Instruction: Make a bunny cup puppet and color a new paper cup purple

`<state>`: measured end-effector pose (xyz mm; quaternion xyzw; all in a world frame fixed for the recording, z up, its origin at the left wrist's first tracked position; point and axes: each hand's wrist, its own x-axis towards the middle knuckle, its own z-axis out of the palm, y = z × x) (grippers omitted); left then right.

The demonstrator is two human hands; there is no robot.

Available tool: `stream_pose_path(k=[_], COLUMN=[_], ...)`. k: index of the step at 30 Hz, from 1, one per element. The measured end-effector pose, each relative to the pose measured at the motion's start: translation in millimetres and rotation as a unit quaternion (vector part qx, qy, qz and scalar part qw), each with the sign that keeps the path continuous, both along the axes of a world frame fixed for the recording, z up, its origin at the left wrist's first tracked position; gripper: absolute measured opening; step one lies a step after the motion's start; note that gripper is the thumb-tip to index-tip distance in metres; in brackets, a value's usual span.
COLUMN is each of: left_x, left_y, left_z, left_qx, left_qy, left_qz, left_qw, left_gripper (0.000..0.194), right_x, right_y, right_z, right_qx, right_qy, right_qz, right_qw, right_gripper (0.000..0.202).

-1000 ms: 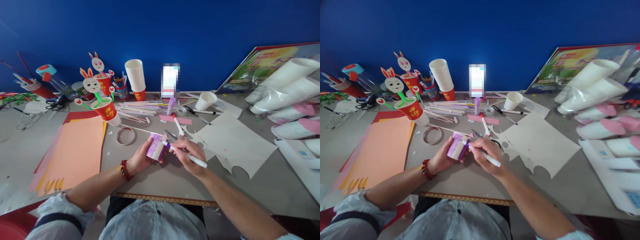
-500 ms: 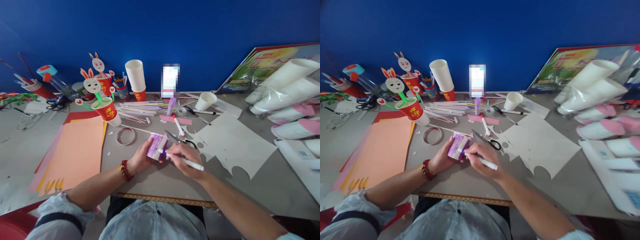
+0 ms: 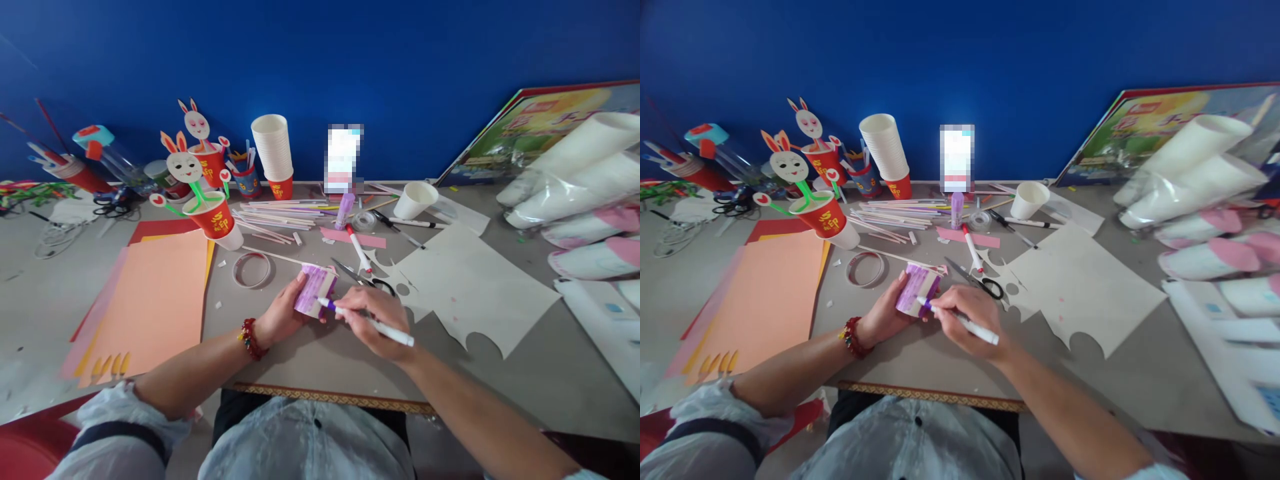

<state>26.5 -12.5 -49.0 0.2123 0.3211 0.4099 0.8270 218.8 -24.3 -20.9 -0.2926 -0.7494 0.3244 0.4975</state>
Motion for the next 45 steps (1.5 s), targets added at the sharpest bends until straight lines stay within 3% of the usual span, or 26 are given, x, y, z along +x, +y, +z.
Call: stream_pose_path(k=[2, 6, 12, 17, 22, 27, 31, 35, 41, 45], left_x=[0, 0, 1, 0, 0, -1, -1, -1, -1, -1], left_y=[0, -1, 0, -1, -1, -1, 0, 1, 2, 2], left_z=[-0.4, -0.6, -0.1, -1.2, -1.0, 0.7, 2.0, 3.3, 4.9, 3.6], left_qx=[0.000, -0.009, 0.002, -0.027, -0.024, -0.025, -0.007, 0.006, 0.006, -0.006], left_qy=[-0.002, 0.013, 0.001, 0.026, 0.019, 0.016, -0.019, -0.032, -0.035, -0.028], left_qz=[-0.003, 0.014, 0.007, 0.021, 0.022, 0.008, -0.014, -0.020, -0.035, -0.028], left_qw=[1.000, 1.000, 1.000, 0.999, 0.999, 1.000, 1.000, 0.999, 0.999, 0.999], left_gripper=[0.055, 0.053, 0.053, 0.053, 0.054, 0.056, 0.059, 0.056, 0.055, 0.055], right_x=[-1, -3, -2, -6, -6, -4, 0, 3, 8, 1], right_y=[0, -2, -3, -6, -4, -1, 3, 7, 11, 6], right_z=[0.3, 3.0, 2.4, 0.5, 2.1, 0.8, 1.9, -0.1, -4.6, 1.4], right_qx=[0.000, 0.016, 0.012, 0.022, -0.001, -0.005, -0.027, -0.017, -0.037, 0.008], right_qy=[0.005, -0.009, 0.006, -0.023, 0.015, -0.007, 0.040, 0.017, 0.007, 0.006], right_qz=[-0.008, 0.056, 0.006, 0.072, 0.036, 0.080, 0.044, 0.038, -0.088, 0.018], right_qw=[1.000, 0.998, 1.000, 0.997, 0.999, 0.997, 0.998, 0.999, 0.995, 1.000], right_gripper=[0.019, 0.018, 0.018, 0.015, 0.016, 0.014, 0.014, 0.014, 0.014, 0.015])
